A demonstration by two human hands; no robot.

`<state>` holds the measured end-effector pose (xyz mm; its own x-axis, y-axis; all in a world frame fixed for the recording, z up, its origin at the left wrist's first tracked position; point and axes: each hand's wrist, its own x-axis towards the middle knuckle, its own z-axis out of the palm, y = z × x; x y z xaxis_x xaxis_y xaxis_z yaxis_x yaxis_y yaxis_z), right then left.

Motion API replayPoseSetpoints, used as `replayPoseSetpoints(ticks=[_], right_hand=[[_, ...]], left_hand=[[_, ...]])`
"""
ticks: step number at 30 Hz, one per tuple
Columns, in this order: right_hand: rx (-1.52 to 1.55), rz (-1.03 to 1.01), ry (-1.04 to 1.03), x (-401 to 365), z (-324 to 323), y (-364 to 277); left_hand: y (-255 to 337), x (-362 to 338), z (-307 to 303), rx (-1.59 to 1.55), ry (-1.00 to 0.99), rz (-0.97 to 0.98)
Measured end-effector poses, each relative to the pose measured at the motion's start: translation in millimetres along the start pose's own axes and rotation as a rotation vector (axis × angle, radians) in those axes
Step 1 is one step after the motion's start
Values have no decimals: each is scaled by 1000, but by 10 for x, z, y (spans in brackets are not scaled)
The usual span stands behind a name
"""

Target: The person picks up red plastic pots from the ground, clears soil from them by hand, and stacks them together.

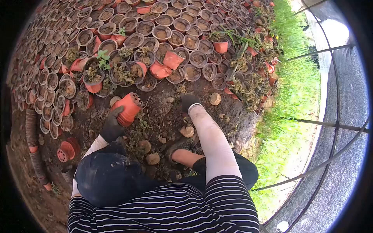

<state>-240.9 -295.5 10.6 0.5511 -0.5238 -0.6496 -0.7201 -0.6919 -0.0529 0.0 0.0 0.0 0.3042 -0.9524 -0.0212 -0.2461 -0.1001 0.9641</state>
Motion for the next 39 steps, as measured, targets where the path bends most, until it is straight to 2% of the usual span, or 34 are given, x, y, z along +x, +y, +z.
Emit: replayPoseSetpoints(ticks=[2, 5, 8, 12, 15, 16, 18, 19, 20, 23, 24, 26, 27, 28, 30, 32, 34, 36, 37, 38, 39], right_hand=[[-72, 20, -37, 54, 48, 36], [0, -16, 32, -180, 66, 42], [219, -76, 200, -153, 227, 189], [575, 19, 482, -248, 394, 433], [954, 204, 715, -398, 299, 420], [1230, 220, 874, -312, 409, 451], [1192, 201, 972, -301, 540, 411], [1173, 192, 1023, -354, 554, 332], [1199, 13, 751, -461, 570, 271], [519, 220, 451, -587, 556, 278], [514, 210, 444, -574, 502, 266], [254, 6, 553, -461, 565, 362], [121, -96, 608, -407, 570, 408], [81, -149, 514, -367, 560, 445], [265, -116, 416, -268, 457, 543], [393, -30, 349, -225, 382, 593], [468, 122, 315, -341, 143, 511], [637, 205, 472, -408, 139, 528], [723, 249, 552, -439, 144, 548], [799, 164, 676, -404, 267, 639], [736, 65, 680, -343, 467, 695]], left_hand=[[43, 12, 38, -150, 86, -10], [41, -78, 83, -287, -21, -55], [114, 1, -20, -344, -38, -73], [-231, -65, 77, -175, -10, -54], [-308, -11, 146, -211, 65, -74], [-281, 16, 156, -299, 68, -107], [-185, 8, 152, -272, 78, -74], [37, 11, 86, -157, 84, -6], [160, 23, 46, -41, 90, 64], [-7, 25, 74, -205, 67, 10], [11, 4, 50, -140, 43, 27], [72, 4, -1, -11, -10, 69], [-26, 13, 24, -131, -28, -11], [-127, 35, 61, -251, -45, -93], [-187, 80, 80, -681, -41, -280], [-111, 120, 93, -1308, 7, -488], [-352, 36, 109, -688, -23, -294], [-416, -9, 134, -333, 7, -140], [-355, -14, 145, -287, 52, -83], [-291, -21, 147, -241, 95, -26], [-177, -5, 118, -171, 90, 12]])
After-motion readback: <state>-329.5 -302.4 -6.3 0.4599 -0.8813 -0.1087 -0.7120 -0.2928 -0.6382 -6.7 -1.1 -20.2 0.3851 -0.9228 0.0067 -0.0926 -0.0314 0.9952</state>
